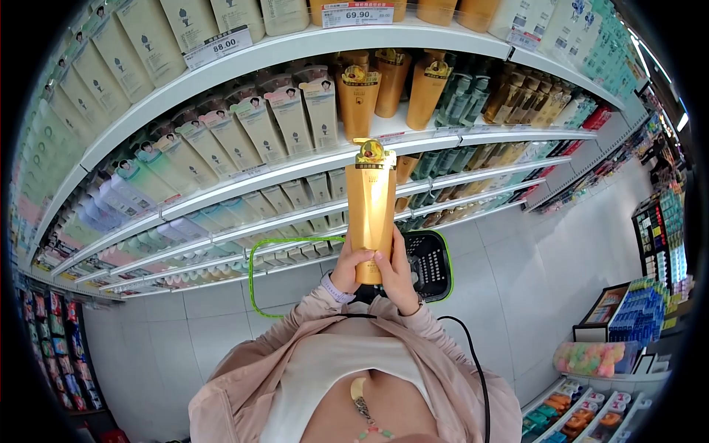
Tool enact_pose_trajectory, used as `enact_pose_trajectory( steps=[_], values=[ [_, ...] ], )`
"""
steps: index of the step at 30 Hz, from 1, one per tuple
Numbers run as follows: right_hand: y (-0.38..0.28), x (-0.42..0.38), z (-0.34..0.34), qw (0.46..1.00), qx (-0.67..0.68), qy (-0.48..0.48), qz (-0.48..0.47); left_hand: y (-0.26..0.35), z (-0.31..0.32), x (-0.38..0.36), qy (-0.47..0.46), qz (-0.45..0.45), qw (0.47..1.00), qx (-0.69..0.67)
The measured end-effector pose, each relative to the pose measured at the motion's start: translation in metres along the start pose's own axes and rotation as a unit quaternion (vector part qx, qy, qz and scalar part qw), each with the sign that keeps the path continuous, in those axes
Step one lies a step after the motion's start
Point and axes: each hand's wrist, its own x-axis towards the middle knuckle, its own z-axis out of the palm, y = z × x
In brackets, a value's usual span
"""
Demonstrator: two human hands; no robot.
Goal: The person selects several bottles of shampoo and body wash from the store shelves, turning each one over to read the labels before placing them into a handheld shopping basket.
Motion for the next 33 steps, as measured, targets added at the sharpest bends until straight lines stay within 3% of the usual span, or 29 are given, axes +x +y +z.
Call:
enact_pose_trajectory(
  steps=[3, 5, 10, 12, 19, 25, 27, 31, 33],
  values=[
    [0.0, -0.008, 0.004, 1.0, 0.016, 0.011, 0.014, 0.001, 0.002, -0.003, -0.014, 0.011, 0.997, 0.069],
    [0.002, -0.013, 0.002, 0.999, -0.035, 0.002, -0.007, -0.005, -0.001, -0.002, 0.011, -0.05, 0.997, -0.06],
    [-0.016, -0.021, 0.002, 0.988, -0.148, 0.026, -0.044, -0.002, 0.012, 0.001, 0.031, -0.1, 0.99, -0.094],
    [-0.018, -0.023, 0.001, 0.978, -0.187, 0.032, -0.083, -0.004, 0.013, 0.003, 0.031, -0.076, 0.994, -0.075],
    [-0.014, -0.028, 0.0, 0.973, -0.207, 0.073, -0.066, -0.007, 0.009, 0.003, 0.015, -0.041, 0.999, -0.025],
    [-0.005, -0.029, 0.004, 0.992, -0.001, 0.124, 0.01, 0.006, 0.025, 0.001, -0.021, 0.042, 0.998, 0.03],
    [-0.012, -0.029, -0.002, 0.974, -0.197, 0.108, -0.025, 0.013, 0.032, -0.001, -0.021, 0.072, 0.993, 0.094],
    [0.001, -0.039, 0.0, 0.977, -0.197, 0.082, -0.025, 0.032, 0.027, 0.008, -0.063, 0.154, 0.975, 0.147],
    [0.012, -0.045, -0.001, 0.999, -0.049, 0.002, 0.011, 0.048, 0.036, 0.011, -0.095, 0.195, 0.961, 0.175]
  ],
)
